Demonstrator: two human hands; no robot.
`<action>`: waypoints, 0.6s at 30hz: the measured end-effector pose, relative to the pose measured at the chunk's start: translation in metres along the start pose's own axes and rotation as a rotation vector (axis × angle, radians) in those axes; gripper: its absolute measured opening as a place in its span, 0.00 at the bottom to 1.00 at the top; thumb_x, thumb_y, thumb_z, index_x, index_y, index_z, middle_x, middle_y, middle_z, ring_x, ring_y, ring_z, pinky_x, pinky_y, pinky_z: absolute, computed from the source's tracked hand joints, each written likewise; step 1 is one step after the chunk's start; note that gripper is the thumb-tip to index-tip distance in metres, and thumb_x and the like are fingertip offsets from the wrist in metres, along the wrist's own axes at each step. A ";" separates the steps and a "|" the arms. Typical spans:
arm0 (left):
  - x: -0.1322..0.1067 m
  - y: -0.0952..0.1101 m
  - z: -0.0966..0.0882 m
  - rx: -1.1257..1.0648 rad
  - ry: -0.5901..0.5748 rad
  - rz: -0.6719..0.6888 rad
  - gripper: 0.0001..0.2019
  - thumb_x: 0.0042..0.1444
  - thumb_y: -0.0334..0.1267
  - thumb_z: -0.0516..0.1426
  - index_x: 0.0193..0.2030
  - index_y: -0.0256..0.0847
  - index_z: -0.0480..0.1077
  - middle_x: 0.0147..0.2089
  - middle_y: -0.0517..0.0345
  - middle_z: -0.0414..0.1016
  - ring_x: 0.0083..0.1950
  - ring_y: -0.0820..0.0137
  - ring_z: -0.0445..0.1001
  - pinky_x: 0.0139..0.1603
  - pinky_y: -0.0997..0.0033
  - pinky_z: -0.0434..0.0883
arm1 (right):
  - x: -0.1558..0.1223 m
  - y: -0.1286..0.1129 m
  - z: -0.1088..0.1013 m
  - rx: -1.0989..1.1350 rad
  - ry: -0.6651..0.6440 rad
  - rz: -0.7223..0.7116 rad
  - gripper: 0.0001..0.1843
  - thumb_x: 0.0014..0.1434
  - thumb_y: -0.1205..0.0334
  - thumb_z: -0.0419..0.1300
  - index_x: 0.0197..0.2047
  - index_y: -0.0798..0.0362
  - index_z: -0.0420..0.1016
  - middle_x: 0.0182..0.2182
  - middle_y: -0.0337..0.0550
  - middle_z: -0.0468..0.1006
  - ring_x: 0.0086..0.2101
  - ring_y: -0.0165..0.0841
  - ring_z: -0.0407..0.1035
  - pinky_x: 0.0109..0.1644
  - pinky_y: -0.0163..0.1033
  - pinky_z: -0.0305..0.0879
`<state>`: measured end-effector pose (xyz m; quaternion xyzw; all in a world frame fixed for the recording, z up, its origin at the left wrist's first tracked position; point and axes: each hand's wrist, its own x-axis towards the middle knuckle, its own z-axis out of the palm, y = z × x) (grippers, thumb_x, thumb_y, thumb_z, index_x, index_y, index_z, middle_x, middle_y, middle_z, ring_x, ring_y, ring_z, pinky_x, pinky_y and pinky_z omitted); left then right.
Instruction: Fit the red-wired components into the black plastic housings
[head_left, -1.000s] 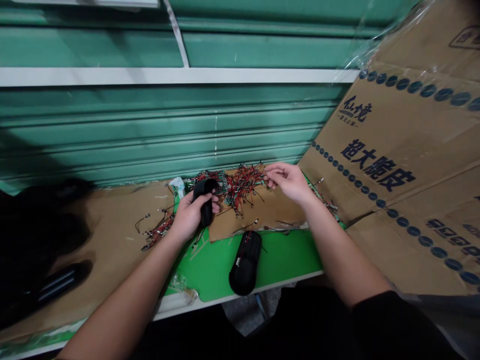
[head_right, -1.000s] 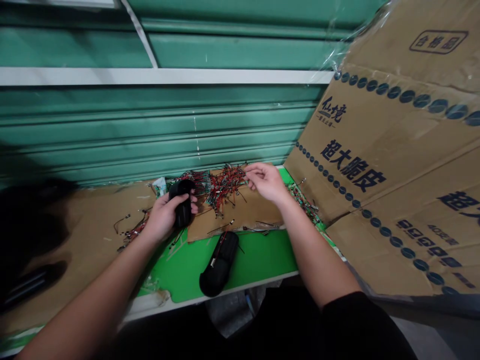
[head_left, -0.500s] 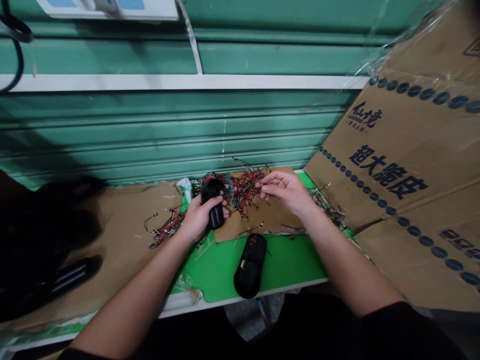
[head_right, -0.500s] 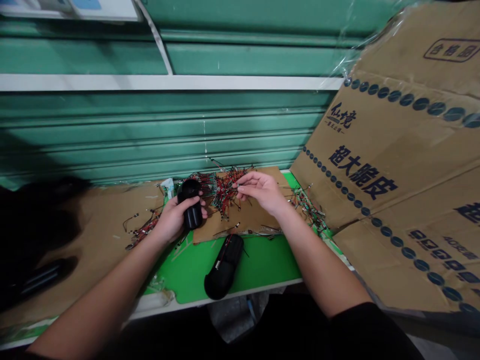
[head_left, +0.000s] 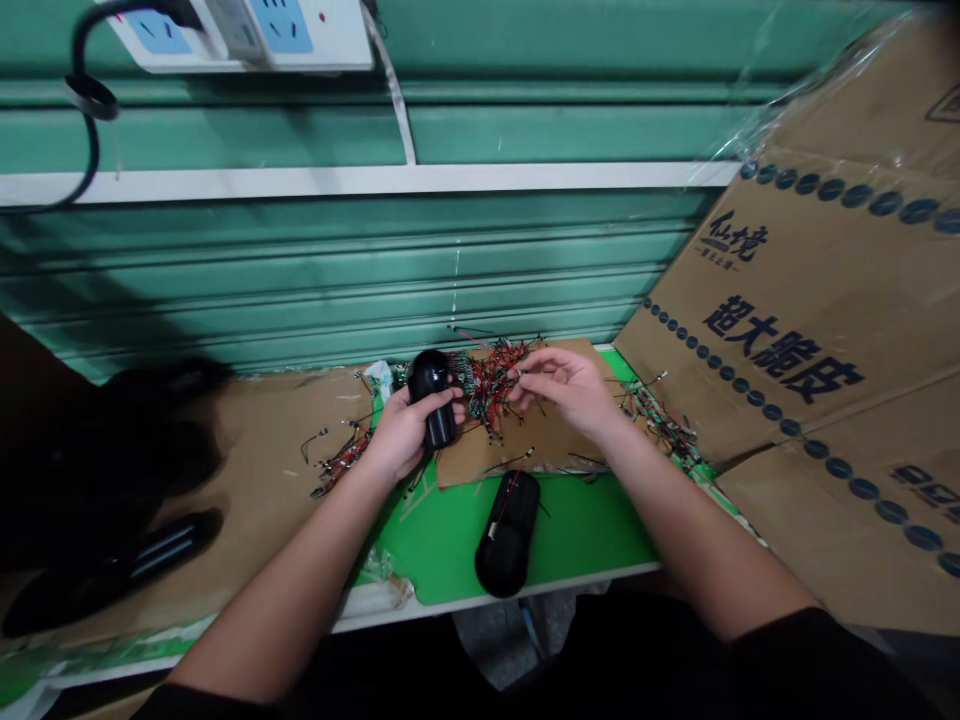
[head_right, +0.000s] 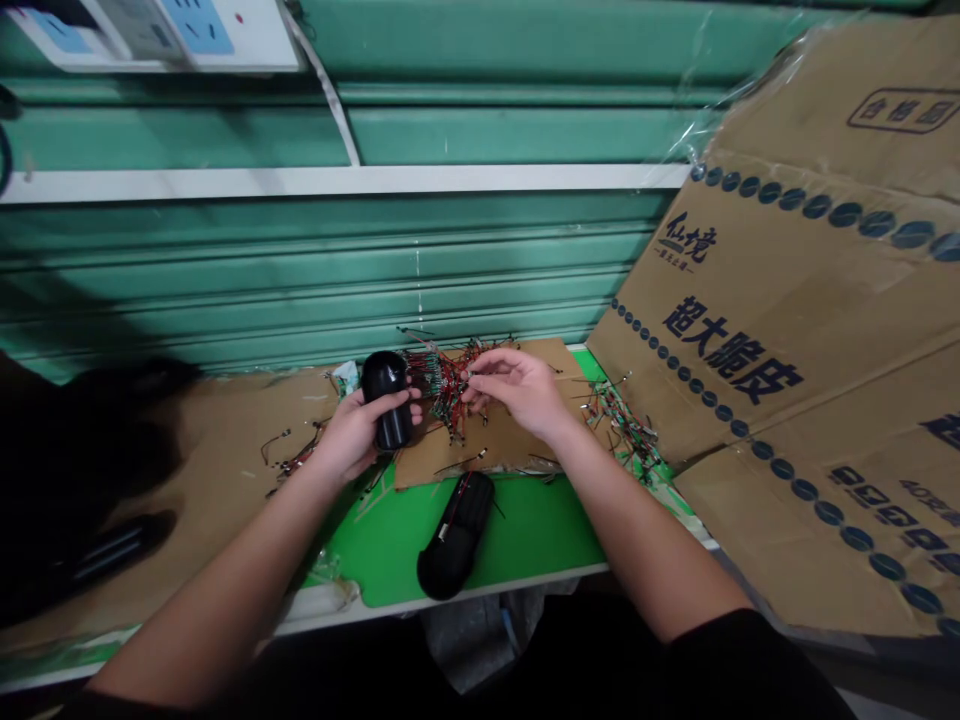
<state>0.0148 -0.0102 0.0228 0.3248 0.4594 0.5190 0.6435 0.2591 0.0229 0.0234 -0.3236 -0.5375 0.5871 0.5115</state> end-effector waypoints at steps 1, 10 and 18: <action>0.002 0.002 0.002 -0.014 0.005 -0.008 0.22 0.50 0.36 0.72 0.51 0.35 0.75 0.48 0.46 0.82 0.35 0.67 0.82 0.39 0.62 0.83 | -0.001 -0.002 0.002 -0.030 -0.017 -0.006 0.19 0.50 0.53 0.79 0.40 0.53 0.82 0.26 0.40 0.84 0.25 0.34 0.80 0.29 0.37 0.78; 0.014 -0.001 0.015 -0.058 -0.086 -0.078 0.18 0.51 0.40 0.72 0.43 0.33 0.75 0.35 0.48 0.81 0.30 0.66 0.80 0.32 0.66 0.80 | 0.004 -0.023 0.023 -0.089 -0.185 -0.038 0.18 0.52 0.55 0.78 0.42 0.55 0.84 0.29 0.45 0.85 0.29 0.37 0.82 0.34 0.40 0.82; -0.004 -0.020 0.019 -0.083 -0.123 -0.003 0.20 0.47 0.41 0.74 0.42 0.33 0.75 0.34 0.50 0.81 0.30 0.69 0.79 0.34 0.68 0.78 | -0.001 -0.008 0.041 0.028 -0.078 -0.013 0.20 0.50 0.53 0.79 0.39 0.53 0.78 0.29 0.41 0.84 0.27 0.33 0.81 0.31 0.36 0.78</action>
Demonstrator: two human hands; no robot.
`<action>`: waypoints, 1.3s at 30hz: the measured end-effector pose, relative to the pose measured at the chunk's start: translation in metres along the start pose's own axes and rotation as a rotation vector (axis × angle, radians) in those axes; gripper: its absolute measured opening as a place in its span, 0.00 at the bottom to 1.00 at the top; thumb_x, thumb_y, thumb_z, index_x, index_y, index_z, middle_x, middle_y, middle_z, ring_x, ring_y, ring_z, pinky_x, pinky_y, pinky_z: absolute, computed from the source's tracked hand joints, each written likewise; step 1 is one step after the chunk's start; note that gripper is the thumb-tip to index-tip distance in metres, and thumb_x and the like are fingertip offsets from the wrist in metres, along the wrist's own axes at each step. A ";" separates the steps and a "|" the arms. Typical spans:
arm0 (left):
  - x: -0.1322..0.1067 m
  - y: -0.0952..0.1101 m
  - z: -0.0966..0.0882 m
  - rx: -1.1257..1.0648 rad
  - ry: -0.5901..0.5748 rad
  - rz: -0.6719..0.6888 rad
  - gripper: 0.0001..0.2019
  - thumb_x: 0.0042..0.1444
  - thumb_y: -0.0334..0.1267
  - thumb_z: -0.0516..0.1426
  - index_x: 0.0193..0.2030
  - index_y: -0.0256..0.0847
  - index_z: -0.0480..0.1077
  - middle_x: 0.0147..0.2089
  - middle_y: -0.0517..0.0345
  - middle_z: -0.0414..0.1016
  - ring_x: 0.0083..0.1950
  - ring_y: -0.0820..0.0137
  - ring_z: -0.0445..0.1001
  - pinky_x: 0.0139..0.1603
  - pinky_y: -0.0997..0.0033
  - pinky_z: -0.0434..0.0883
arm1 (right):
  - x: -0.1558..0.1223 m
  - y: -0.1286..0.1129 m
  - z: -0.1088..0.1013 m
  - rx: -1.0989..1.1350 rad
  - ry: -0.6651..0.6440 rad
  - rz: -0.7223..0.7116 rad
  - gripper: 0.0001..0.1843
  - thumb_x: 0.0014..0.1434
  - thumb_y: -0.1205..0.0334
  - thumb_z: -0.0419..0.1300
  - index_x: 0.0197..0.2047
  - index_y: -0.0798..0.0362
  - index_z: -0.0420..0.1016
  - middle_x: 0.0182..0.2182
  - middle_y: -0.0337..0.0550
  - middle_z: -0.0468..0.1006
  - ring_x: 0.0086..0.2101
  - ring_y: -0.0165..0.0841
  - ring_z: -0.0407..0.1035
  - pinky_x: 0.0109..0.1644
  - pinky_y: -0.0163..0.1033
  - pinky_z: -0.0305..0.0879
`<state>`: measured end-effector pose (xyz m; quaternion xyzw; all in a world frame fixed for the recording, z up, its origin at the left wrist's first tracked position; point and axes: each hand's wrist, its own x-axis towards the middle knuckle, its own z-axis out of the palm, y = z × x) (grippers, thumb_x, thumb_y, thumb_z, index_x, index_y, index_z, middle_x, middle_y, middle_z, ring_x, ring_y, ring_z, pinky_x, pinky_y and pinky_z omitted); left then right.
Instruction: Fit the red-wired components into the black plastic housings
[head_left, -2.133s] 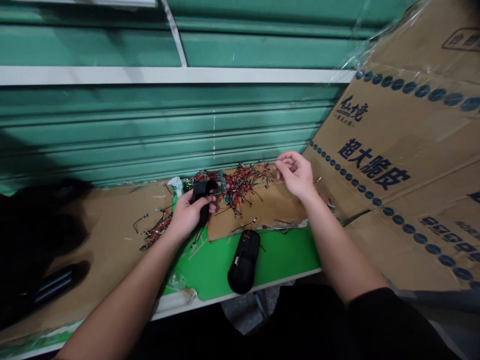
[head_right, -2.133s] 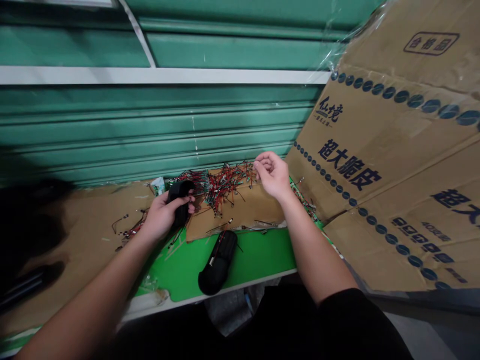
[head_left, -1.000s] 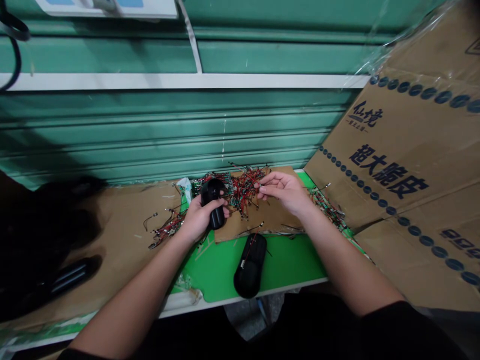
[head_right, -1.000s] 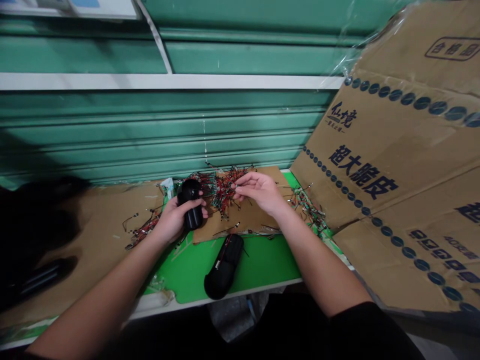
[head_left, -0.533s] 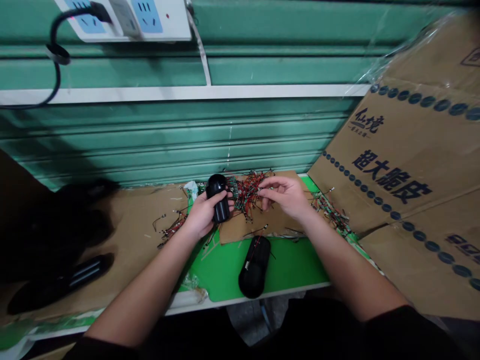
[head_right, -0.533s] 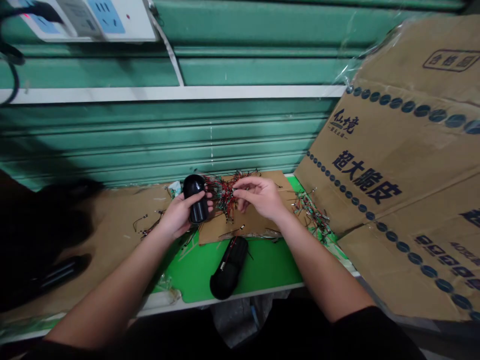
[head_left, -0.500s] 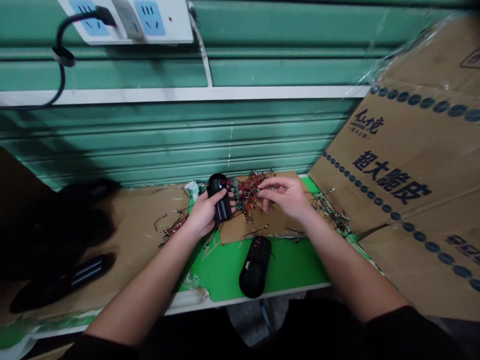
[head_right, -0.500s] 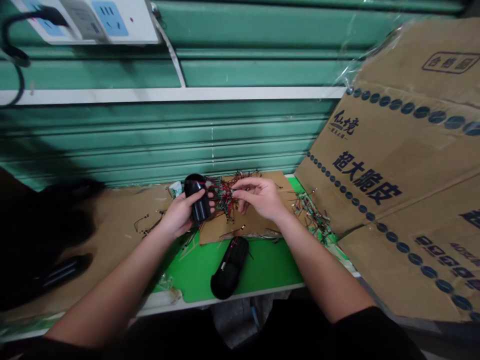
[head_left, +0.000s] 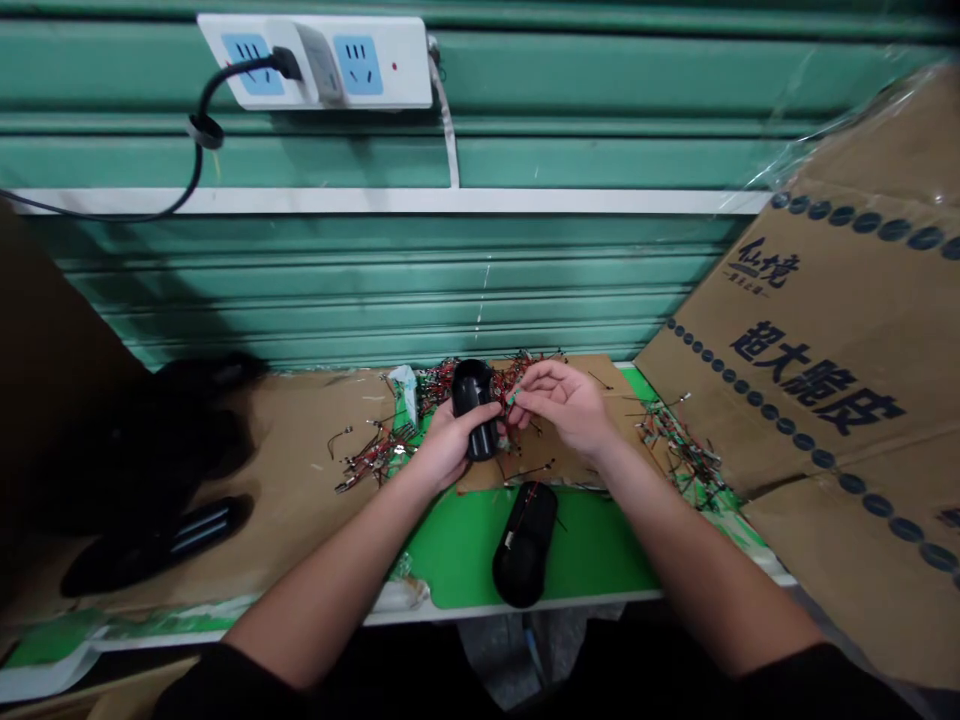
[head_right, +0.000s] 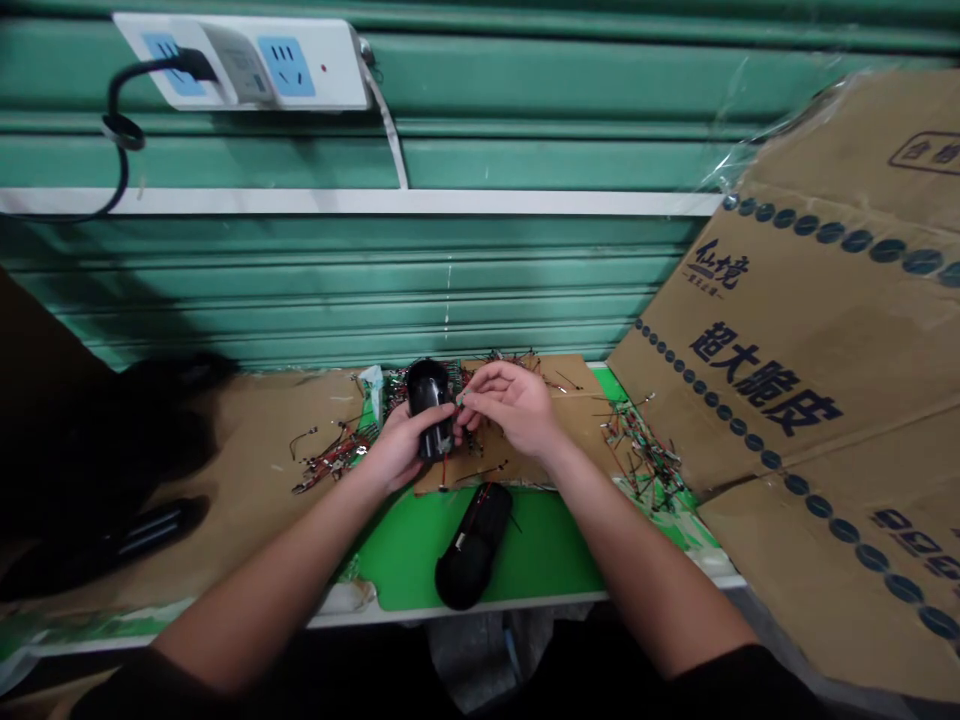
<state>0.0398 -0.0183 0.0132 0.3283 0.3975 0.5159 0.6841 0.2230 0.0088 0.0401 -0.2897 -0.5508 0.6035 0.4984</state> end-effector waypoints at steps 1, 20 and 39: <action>-0.002 -0.002 0.001 0.008 -0.018 0.009 0.20 0.47 0.41 0.74 0.42 0.33 0.75 0.34 0.50 0.81 0.30 0.68 0.79 0.34 0.68 0.77 | -0.001 0.004 0.000 0.016 0.015 0.014 0.21 0.49 0.53 0.79 0.40 0.52 0.78 0.30 0.41 0.84 0.28 0.33 0.81 0.31 0.36 0.78; -0.017 -0.012 0.009 0.109 -0.087 0.101 0.32 0.41 0.37 0.74 0.50 0.43 0.64 0.40 0.58 0.78 0.34 0.69 0.78 0.41 0.64 0.77 | -0.015 0.031 0.001 -0.366 0.119 -0.225 0.05 0.57 0.55 0.74 0.37 0.45 0.89 0.37 0.45 0.84 0.32 0.35 0.77 0.38 0.44 0.79; -0.022 -0.016 0.006 0.339 -0.052 0.313 0.28 0.45 0.32 0.69 0.51 0.42 0.63 0.42 0.59 0.72 0.38 0.70 0.73 0.39 0.72 0.70 | -0.018 0.041 0.005 -0.267 0.166 -0.038 0.15 0.50 0.53 0.78 0.38 0.48 0.82 0.34 0.42 0.81 0.35 0.35 0.76 0.38 0.40 0.74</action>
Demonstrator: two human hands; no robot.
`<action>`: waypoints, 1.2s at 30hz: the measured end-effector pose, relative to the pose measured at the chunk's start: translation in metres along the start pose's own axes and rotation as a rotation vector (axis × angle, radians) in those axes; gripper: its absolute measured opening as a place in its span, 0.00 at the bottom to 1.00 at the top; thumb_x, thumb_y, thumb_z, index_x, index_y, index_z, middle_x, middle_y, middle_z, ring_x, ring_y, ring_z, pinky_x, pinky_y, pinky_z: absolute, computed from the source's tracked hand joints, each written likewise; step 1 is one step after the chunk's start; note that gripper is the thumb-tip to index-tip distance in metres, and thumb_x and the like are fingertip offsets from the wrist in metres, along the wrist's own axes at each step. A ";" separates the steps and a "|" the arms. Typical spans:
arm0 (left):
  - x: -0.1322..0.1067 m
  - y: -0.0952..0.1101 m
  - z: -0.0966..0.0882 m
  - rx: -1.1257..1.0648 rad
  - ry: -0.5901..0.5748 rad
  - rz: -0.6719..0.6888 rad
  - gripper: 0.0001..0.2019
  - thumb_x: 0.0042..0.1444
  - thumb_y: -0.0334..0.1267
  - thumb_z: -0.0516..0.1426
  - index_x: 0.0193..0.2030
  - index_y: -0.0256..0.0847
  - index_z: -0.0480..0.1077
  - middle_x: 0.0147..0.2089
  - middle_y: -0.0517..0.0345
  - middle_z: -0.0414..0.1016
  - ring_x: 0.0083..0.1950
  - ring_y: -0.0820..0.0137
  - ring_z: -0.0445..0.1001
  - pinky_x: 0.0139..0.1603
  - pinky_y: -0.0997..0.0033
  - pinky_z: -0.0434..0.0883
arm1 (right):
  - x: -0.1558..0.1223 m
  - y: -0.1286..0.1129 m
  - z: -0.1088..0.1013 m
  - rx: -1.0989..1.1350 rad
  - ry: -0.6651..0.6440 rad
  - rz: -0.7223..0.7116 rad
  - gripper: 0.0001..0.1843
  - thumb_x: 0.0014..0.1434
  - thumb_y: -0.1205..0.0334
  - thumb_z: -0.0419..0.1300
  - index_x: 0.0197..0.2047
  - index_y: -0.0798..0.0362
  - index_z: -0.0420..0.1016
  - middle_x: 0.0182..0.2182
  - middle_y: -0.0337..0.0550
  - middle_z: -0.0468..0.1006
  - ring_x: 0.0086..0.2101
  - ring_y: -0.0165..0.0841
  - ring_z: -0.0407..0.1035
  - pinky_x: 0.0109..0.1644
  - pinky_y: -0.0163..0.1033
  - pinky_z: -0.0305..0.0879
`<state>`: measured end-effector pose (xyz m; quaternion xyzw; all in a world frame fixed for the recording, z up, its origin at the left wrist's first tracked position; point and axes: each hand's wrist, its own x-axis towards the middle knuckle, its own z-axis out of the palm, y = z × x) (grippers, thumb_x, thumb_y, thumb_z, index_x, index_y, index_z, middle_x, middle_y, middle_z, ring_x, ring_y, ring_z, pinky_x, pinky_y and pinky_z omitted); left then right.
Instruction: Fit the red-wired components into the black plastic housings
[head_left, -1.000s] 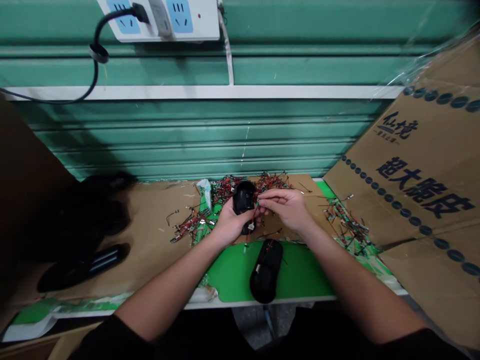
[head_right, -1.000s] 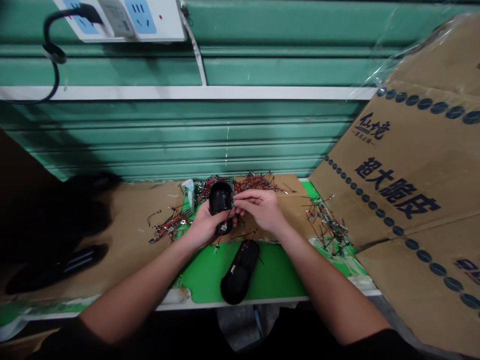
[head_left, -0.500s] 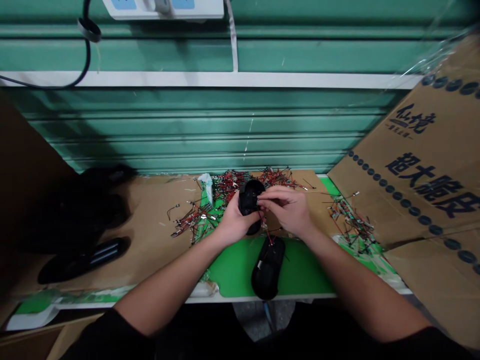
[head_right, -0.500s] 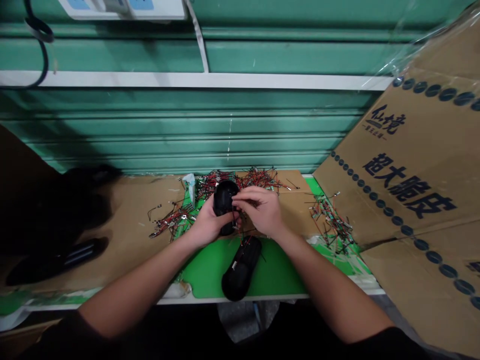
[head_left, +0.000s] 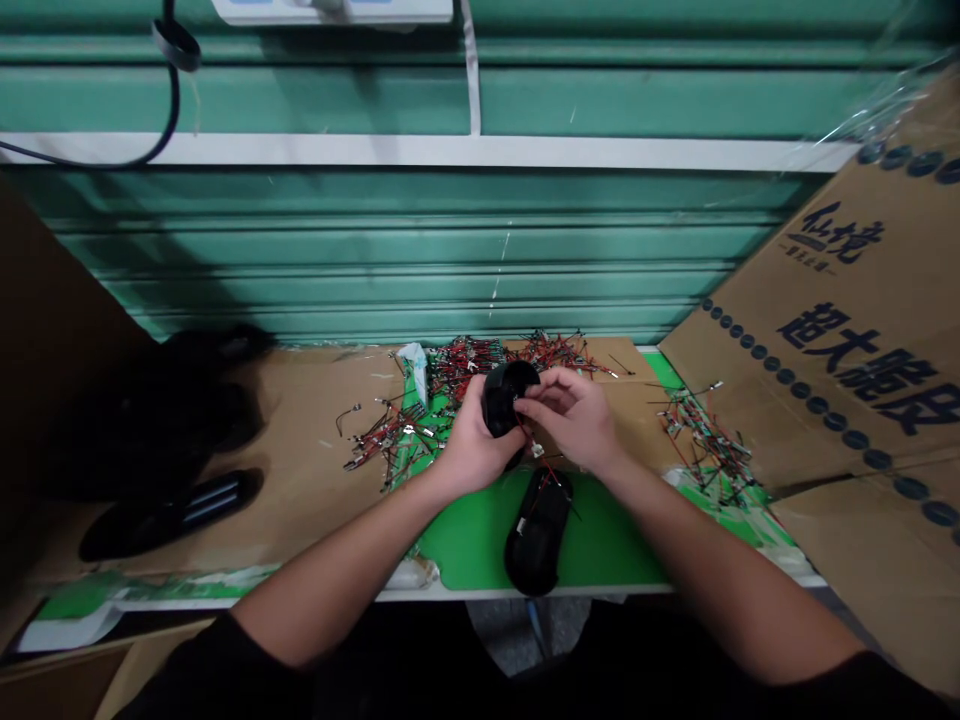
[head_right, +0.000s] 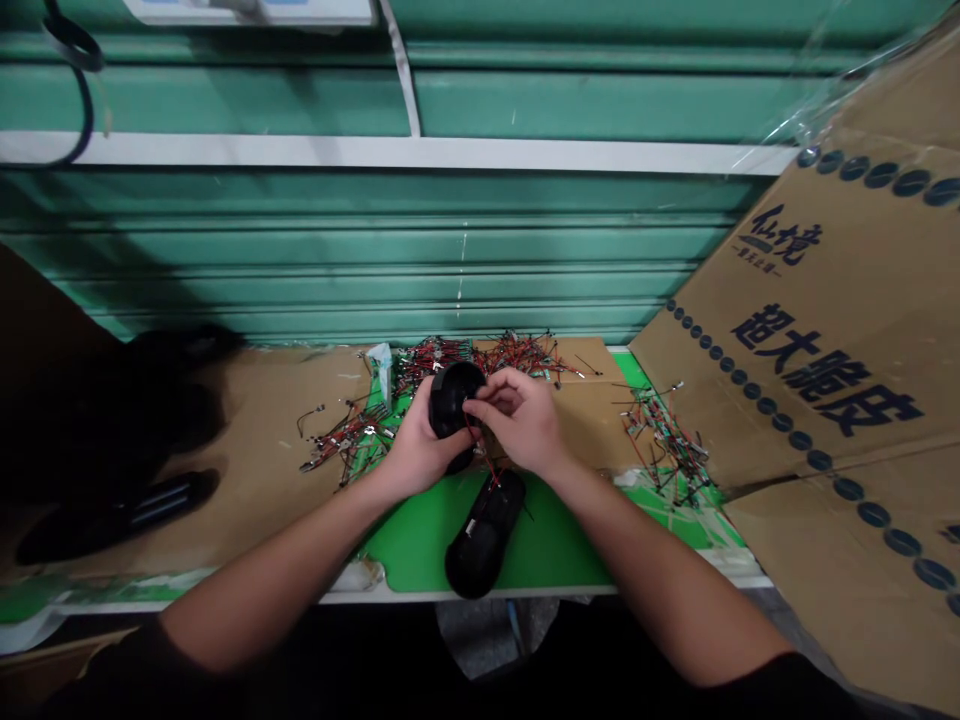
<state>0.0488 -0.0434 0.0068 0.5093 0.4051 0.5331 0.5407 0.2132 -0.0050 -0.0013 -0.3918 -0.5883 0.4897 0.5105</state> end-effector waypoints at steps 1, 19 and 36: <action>-0.001 0.000 -0.001 0.025 -0.010 0.019 0.26 0.46 0.31 0.68 0.50 0.42 0.63 0.42 0.60 0.71 0.38 0.71 0.72 0.38 0.73 0.69 | -0.001 0.000 0.001 0.026 -0.009 0.062 0.18 0.49 0.52 0.78 0.40 0.49 0.80 0.35 0.42 0.81 0.35 0.35 0.76 0.38 0.40 0.74; 0.006 0.006 -0.007 -0.105 -0.043 -0.024 0.30 0.44 0.29 0.66 0.55 0.40 0.62 0.40 0.58 0.77 0.35 0.69 0.76 0.39 0.68 0.73 | 0.004 -0.014 -0.007 0.057 -0.107 0.149 0.24 0.53 0.47 0.75 0.47 0.52 0.78 0.40 0.44 0.83 0.40 0.34 0.78 0.48 0.41 0.74; 0.012 0.017 -0.008 -0.153 0.170 -0.286 0.21 0.50 0.45 0.69 0.42 0.40 0.65 0.25 0.54 0.79 0.26 0.57 0.82 0.27 0.61 0.80 | 0.019 -0.014 -0.031 -0.064 0.020 0.102 0.21 0.52 0.50 0.74 0.43 0.54 0.79 0.35 0.42 0.79 0.35 0.30 0.73 0.42 0.39 0.70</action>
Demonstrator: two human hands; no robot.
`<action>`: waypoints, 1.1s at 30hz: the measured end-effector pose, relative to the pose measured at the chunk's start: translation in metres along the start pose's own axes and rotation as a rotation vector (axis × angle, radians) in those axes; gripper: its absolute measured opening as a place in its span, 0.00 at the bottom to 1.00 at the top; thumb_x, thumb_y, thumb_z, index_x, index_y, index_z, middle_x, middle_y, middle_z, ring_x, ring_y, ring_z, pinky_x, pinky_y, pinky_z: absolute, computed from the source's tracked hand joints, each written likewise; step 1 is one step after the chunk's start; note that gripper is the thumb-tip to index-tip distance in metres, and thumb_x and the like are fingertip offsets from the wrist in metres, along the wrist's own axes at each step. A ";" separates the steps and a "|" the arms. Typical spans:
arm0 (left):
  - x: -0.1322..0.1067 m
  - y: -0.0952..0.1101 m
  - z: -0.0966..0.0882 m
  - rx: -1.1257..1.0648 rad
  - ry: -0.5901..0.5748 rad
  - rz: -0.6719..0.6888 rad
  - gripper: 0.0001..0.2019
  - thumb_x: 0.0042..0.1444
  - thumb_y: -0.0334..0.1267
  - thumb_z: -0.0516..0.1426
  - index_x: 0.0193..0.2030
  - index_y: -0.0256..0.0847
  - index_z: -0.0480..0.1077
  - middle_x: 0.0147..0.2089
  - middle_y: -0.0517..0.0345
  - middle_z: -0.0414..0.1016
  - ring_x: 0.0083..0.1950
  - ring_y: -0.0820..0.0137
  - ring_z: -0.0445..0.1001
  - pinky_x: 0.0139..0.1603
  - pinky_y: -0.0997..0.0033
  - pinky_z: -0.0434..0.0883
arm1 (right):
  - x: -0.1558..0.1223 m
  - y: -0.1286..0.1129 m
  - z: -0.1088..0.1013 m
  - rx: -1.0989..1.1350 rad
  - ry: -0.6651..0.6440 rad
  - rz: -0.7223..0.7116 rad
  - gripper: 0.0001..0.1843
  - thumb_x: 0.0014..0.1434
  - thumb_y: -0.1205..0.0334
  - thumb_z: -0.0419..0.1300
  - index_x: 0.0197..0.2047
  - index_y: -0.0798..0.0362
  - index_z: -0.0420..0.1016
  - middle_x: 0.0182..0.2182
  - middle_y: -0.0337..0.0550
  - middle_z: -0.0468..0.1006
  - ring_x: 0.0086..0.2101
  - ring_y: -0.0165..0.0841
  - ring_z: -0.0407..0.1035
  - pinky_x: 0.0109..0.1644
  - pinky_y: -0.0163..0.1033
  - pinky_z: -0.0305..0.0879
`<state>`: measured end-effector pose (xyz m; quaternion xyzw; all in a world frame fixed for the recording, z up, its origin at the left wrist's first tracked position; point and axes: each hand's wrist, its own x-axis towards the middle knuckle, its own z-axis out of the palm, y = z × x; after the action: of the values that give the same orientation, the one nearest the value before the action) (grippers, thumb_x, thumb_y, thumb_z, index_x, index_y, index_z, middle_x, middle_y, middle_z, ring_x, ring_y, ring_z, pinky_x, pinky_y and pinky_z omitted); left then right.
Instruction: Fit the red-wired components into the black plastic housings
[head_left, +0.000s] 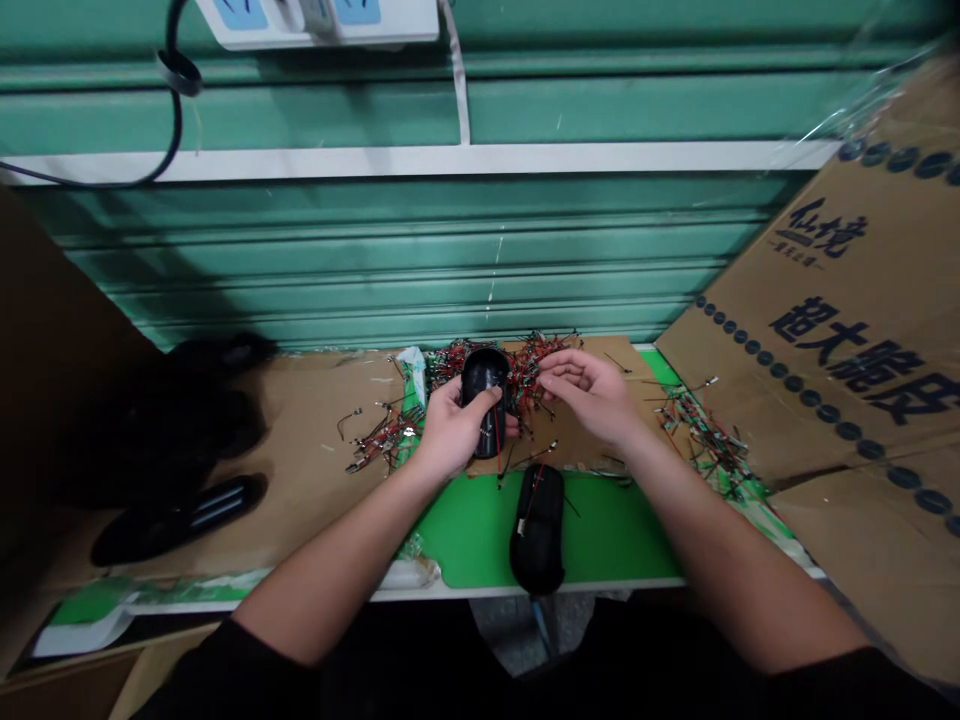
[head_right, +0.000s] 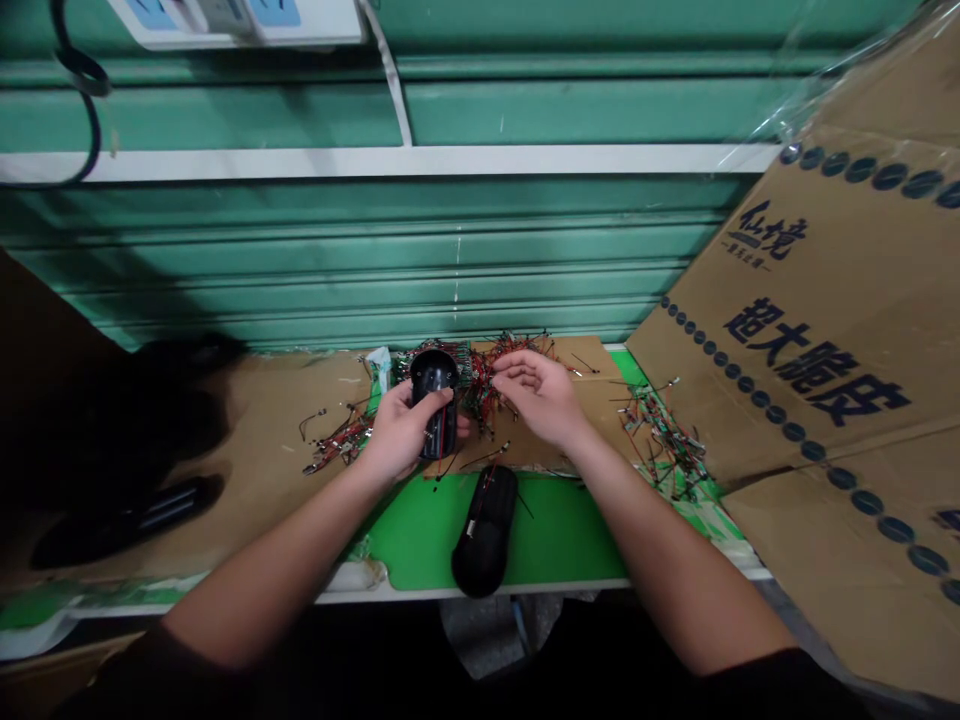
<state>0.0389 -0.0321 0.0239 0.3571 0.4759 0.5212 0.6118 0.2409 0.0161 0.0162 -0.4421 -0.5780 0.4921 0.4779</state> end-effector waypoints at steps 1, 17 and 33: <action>0.000 0.002 0.000 0.007 0.000 -0.002 0.20 0.50 0.44 0.69 0.42 0.40 0.65 0.25 0.54 0.79 0.26 0.57 0.82 0.27 0.61 0.80 | 0.000 0.000 0.000 -0.009 -0.007 -0.001 0.20 0.52 0.51 0.74 0.43 0.54 0.79 0.36 0.42 0.79 0.35 0.30 0.73 0.42 0.39 0.70; 0.006 0.041 -0.033 0.264 -0.190 0.015 0.17 0.47 0.42 0.71 0.38 0.38 0.71 0.28 0.55 0.78 0.27 0.63 0.78 0.29 0.67 0.75 | -0.011 -0.019 -0.042 -0.341 -0.727 0.036 0.26 0.51 0.59 0.75 0.54 0.48 0.79 0.32 0.35 0.76 0.29 0.28 0.67 0.29 0.32 0.61; -0.014 0.004 -0.003 0.252 -0.461 -0.070 0.19 0.46 0.38 0.73 0.44 0.36 0.76 0.38 0.53 0.79 0.35 0.68 0.76 0.36 0.70 0.71 | -0.011 0.012 -0.023 -0.364 -0.902 0.004 0.29 0.36 0.60 0.81 0.45 0.52 0.85 0.41 0.39 0.85 0.38 0.35 0.77 0.44 0.37 0.73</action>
<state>0.0348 -0.0456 0.0299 0.5232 0.3971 0.3414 0.6723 0.2655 0.0098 0.0044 -0.2621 -0.8032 0.5266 0.0938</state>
